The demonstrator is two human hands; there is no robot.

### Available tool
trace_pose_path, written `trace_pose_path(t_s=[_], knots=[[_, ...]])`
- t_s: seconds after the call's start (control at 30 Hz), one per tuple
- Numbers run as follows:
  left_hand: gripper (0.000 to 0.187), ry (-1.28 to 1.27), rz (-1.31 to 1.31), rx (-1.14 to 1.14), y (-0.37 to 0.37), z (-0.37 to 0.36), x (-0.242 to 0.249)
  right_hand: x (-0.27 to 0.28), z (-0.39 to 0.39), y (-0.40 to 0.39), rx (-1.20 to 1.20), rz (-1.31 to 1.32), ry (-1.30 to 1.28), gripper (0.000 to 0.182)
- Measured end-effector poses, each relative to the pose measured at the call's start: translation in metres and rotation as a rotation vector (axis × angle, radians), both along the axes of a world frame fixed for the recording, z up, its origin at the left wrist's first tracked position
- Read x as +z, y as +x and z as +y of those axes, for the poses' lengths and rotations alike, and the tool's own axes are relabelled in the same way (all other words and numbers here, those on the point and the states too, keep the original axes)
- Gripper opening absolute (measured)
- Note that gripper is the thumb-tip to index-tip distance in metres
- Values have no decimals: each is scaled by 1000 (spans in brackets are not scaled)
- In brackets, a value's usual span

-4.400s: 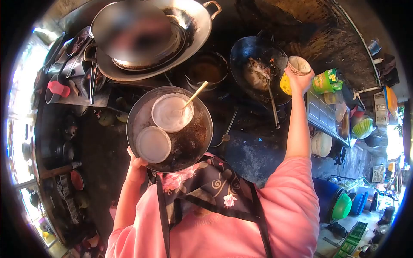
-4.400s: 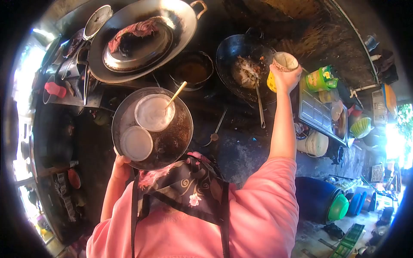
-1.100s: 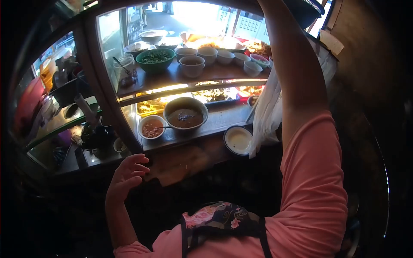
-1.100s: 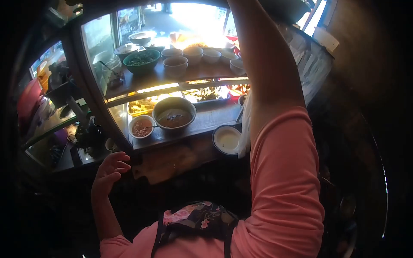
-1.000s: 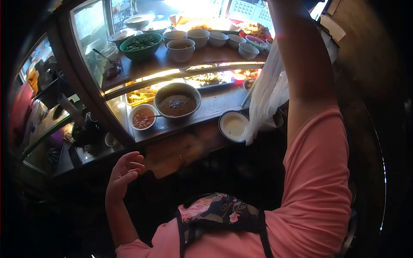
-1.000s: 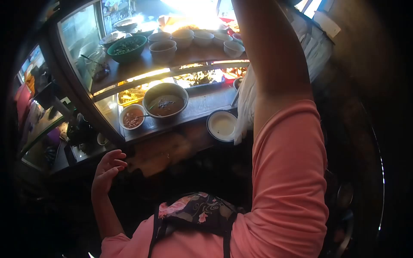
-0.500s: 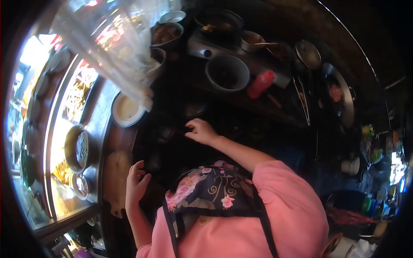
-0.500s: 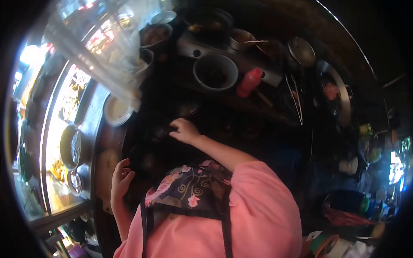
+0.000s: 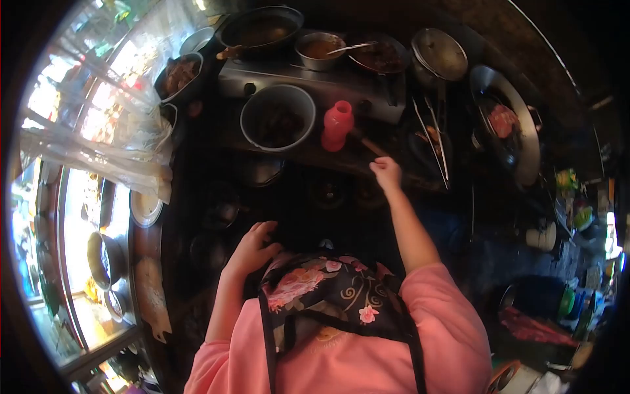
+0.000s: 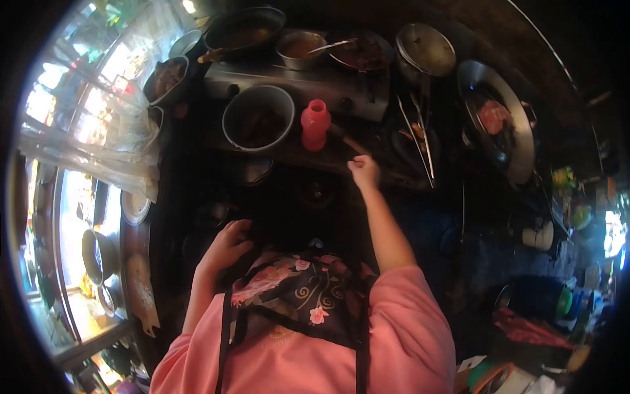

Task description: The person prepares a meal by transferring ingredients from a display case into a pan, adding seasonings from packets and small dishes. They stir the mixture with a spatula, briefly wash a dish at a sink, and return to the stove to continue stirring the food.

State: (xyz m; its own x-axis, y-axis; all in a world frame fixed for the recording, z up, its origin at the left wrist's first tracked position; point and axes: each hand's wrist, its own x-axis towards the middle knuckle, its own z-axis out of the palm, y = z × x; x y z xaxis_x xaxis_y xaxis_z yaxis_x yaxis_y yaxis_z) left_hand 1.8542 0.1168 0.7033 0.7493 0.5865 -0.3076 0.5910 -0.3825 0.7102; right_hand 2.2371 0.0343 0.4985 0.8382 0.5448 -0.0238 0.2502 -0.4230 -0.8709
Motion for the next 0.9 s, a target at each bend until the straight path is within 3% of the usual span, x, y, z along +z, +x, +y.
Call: trace_pose_path(t_s=[0.1, 0.2, 0.27, 0.37, 0.47, 0.57, 0.63, 0.67, 0.77, 0.87, 0.9], knots=[[54, 9, -71, 109, 1, 28, -12, 17, -34, 40, -154, -298, -170, 25], [55, -47, -273, 348, -10, 94, -54, -9, -79, 86, -243, -312, -285, 26], [59, -238, -403, 678, -1, 148, -61, -22, -103, 102, -252, -236, -180, 23], [74, 242, -416, 852, 12, 258, -100, -9, -116, 86, -219, -216, -154, 18], [91, 399, -414, 1021, 25, 354, -131, 25, -122, 32, -223, -219, -204, 16], [91, 650, -629, 1005, 42, 445, -192, 36, -127, 1, -187, -212, -280, 13], [81, 683, -779, 1031, 47, 464, -194, 58, -131, -23, -150, -248, -375, 11], [83, 741, -682, 1068, 44, 480, -205, 65, -131, -28, -153, -226, -401, 10], [89, 606, -291, 1424, 55, 455, -169, 82, -138, -38, -164, -174, -452, 9], [88, 631, -86, 1472, 39, 455, -180, 94, -142, -39, -182, -182, -444, 8], [86, 667, -132, 1431, 33, 444, -179, 97, -144, -40, -190, -175, -436, 8]])
